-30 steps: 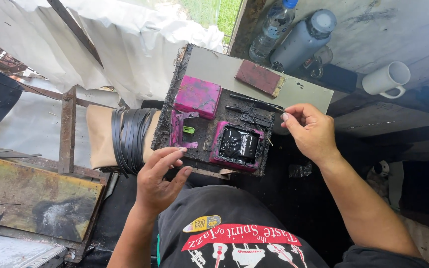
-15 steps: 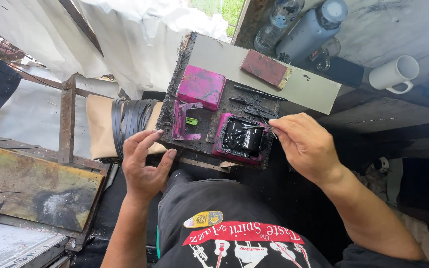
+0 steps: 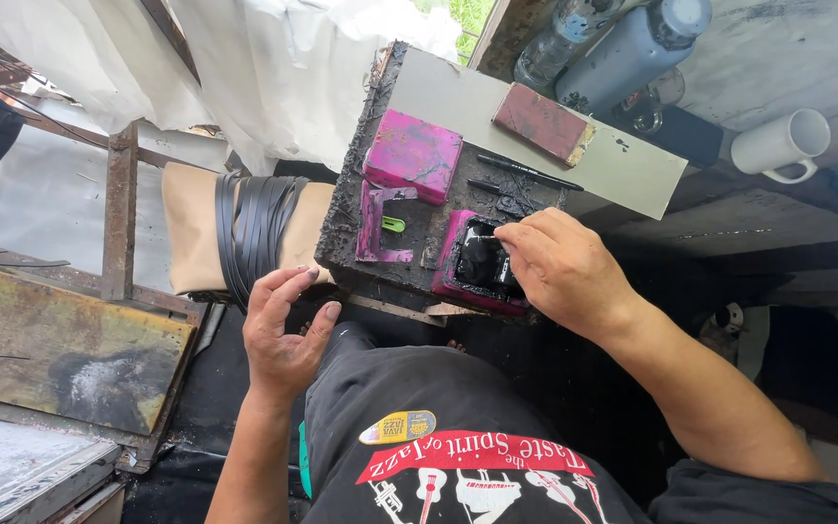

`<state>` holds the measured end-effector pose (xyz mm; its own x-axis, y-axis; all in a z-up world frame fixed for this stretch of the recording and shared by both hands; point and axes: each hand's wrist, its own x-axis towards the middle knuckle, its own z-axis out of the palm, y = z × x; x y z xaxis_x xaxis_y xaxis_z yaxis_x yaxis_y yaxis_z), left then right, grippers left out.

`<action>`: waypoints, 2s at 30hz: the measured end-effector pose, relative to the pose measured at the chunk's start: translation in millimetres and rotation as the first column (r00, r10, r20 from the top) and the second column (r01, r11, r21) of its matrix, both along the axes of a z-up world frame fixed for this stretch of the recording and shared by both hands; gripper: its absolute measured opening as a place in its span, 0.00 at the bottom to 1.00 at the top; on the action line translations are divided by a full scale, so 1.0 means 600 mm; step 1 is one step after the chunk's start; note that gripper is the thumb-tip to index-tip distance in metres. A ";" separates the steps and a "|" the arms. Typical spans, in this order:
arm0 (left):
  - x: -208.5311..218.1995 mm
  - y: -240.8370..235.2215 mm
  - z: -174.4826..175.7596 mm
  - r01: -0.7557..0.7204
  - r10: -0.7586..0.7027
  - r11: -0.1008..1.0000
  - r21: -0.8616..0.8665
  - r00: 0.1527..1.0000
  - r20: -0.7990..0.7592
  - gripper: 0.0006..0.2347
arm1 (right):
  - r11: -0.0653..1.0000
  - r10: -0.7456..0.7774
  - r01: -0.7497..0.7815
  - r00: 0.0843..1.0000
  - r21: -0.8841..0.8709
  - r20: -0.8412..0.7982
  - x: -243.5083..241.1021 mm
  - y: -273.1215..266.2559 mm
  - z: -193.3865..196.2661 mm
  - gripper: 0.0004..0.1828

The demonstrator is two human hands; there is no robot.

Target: Applying dye or edge paint to a small leather component using a manual applicator tool.

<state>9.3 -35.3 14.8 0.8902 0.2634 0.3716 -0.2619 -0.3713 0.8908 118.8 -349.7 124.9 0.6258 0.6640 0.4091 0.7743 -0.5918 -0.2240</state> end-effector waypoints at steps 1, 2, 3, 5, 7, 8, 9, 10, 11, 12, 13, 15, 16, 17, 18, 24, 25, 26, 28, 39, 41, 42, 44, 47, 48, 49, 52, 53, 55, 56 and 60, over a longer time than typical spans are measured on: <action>-0.004 0.002 -0.004 -0.002 0.002 1.000 -0.003 1.000 -0.002 0.17 | 1.000 0.002 -0.002 1.000 -0.003 -0.002 -0.003 -0.001 0.008 0.04; -0.008 0.004 -0.008 -0.011 0.011 1.000 0.000 1.000 -0.013 0.17 | 1.000 0.006 -0.006 0.999 0.024 -0.034 -0.006 -0.001 0.016 0.04; -0.011 0.005 -0.013 -0.020 0.020 1.000 0.004 0.999 -0.025 0.18 | 0.999 0.012 -0.008 0.998 0.050 -0.067 -0.009 -0.002 0.024 0.04; -0.016 0.005 -0.015 -0.026 0.026 1.000 -0.008 0.999 -0.039 0.18 | 0.998 0.051 -0.047 0.994 0.038 -0.096 -0.016 -0.005 0.025 0.04; -0.020 0.005 -0.021 -0.030 0.029 0.999 -0.018 0.998 -0.053 0.18 | 0.996 0.086 -0.083 0.988 0.029 -0.125 -0.017 -0.009 0.029 0.04; -0.021 0.005 -0.025 -0.028 0.027 1.000 -0.014 0.998 -0.061 0.17 | 0.997 0.065 -0.060 0.991 0.050 -0.113 -0.016 -0.012 0.032 0.04; -0.023 0.005 -0.029 -0.025 0.024 1.000 -0.011 0.997 -0.070 0.17 | 0.997 0.044 -0.037 0.994 0.072 -0.101 -0.015 -0.015 0.035 0.04; -0.024 0.004 -0.030 -0.025 0.024 1.000 -0.011 0.997 -0.071 0.17 | 0.997 0.044 -0.037 0.994 0.072 -0.103 -0.013 -0.018 0.030 0.04; -0.026 0.003 -0.032 -0.027 0.026 1.000 -0.008 0.996 -0.080 0.17 | 0.999 0.033 -0.031 0.998 0.040 -0.056 -0.011 -0.020 0.026 0.04; -0.026 0.003 -0.032 -0.029 0.028 1.000 -0.001 0.996 -0.087 0.17 | 1.000 0.024 -0.024 1.000 0.012 -0.007 -0.009 -0.022 0.021 0.04; -0.029 0.002 -0.031 -0.029 0.029 1.000 0.001 0.996 -0.089 0.17 | 1.000 0.024 -0.024 1.000 0.015 -0.009 -0.011 -0.017 0.016 0.04; -0.032 0.000 -0.030 -0.026 0.026 1.000 0.005 0.994 -0.108 0.17 | 0.993 0.074 -0.063 0.990 0.097 -0.116 -0.013 -0.008 0.007 0.04; -0.035 0.001 -0.035 -0.026 0.026 1.000 0.004 0.994 -0.111 0.17 | 0.993 0.075 -0.063 0.990 0.097 -0.118 -0.011 -0.010 0.014 0.04; -0.038 0.002 -0.040 -0.028 0.029 1.000 0.008 0.992 -0.124 0.17 | 0.992 0.046 -0.037 0.996 0.118 -0.075 -0.009 -0.011 0.021 0.05; -0.042 0.004 -0.045 -0.033 0.034 0.999 0.013 0.990 -0.138 0.17 | 0.990 0.019 -0.014 0.999 0.140 -0.033 -0.006 -0.011 0.028 0.06; -0.069 0.015 -0.098 -0.095 0.103 0.994 0.052 0.972 -0.211 0.16 | 0.993 0.030 -0.031 1.000 0.111 0.010 -0.016 -0.008 0.043 0.06; -0.075 0.018 -0.115 -0.098 0.106 0.994 0.050 0.971 -0.215 0.16 | 0.993 0.033 -0.034 0.999 0.110 0.007 -0.020 -0.003 0.043 0.06; -0.079 0.023 -0.132 -0.110 0.121 0.992 0.062 0.966 -0.228 0.15 | 0.993 0.083 -0.081 0.996 0.085 -0.017 -0.023 0.003 0.043 0.05; -0.087 0.032 -0.164 -0.120 0.135 0.990 0.076 0.961 -0.240 0.15 | 0.990 0.130 -0.127 0.991 0.063 -0.040 -0.019 0.006 0.037 0.04; -0.200 0.085 -0.435 -0.179 0.300 0.951 0.251 0.724 -0.621 0.15 | 0.984 0.083 -0.067 0.992 0.165 -0.090 0.004 -0.004 0.030 0.04; -0.233 0.092 -0.482 -0.189 0.309 0.950 0.248 0.666 -0.679 0.15 | 0.992 0.080 -0.075 0.995 0.097 -0.052 0.010 -0.008 0.027 0.05; -0.244 0.098 -0.505 -0.197 0.316 0.949 0.247 0.610 -0.727 0.15 | 0.997 0.076 -0.076 0.997 0.031 -0.006 0.014 -0.010 0.026 0.06; -0.272 0.108 -0.551 -0.194 0.318 0.948 0.253 0.558 -0.766 0.16 | 0.995 0.087 -0.085 0.995 0.057 -0.043 0.008 -0.006 0.017 0.05; -0.293 0.111 -0.578 -0.195 0.320 0.947 0.255 0.491 -0.810 0.17 | 0.996 0.065 -0.061 0.996 0.069 -0.059 0.009 -0.011 0.025 0.05; -0.296 0.113 -0.579 -0.200 0.322 0.946 0.255 0.483 -0.814 0.17 | 0.998 0.030 -0.028 0.999 0.062 -0.032 0.011 -0.014 0.030 0.05; -0.291 0.106 -0.565 -0.201 0.323 0.946 0.256 0.481 -0.815 0.17 | 0.998 0.032 -0.029 0.999 0.062 -0.033 0.009 -0.012 0.022 0.05; -0.241 0.085 -0.496 -0.194 0.263 0.964 0.184 0.563 -0.783 0.17 | 0.998 0.061 -0.063 0.995 -0.023 -0.072 0.008 -0.008 0.009 0.03; -0.214 0.074 -0.456 -0.191 0.218 0.974 0.123 0.623 -0.752 0.17 | 0.997 0.051 -0.039 0.983 0.069 -0.175 0.009 -0.008 0.011 0.04; -0.170 0.043 -0.368 -0.188 0.175 0.980 0.062 0.675 -0.716 0.17 | 0.988 0.052 -0.008 0.959 0.156 -0.279 0.007 -0.009 0.011 0.05; -0.145 0.025 -0.321 -0.115 0.090 0.993 -0.005 0.802 -0.591 0.16 | 0.982 0.049 0.020 0.935 0.189 -0.350 0.006 -0.009 0.008 0.05; -0.068 -0.051 -0.163 0.126 -0.138 0.990 -0.069 0.969 -0.204 0.16 | 0.993 -0.039 0.055 0.987 0.101 -0.154 0.019 -0.020 -0.017 0.03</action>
<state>-31.3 -65.9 -83.2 0.9747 0.1534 0.1626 -0.1120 -0.2944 0.9491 130.4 -361.5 114.7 0.7155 0.5907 0.3731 0.6985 -0.5940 -0.3991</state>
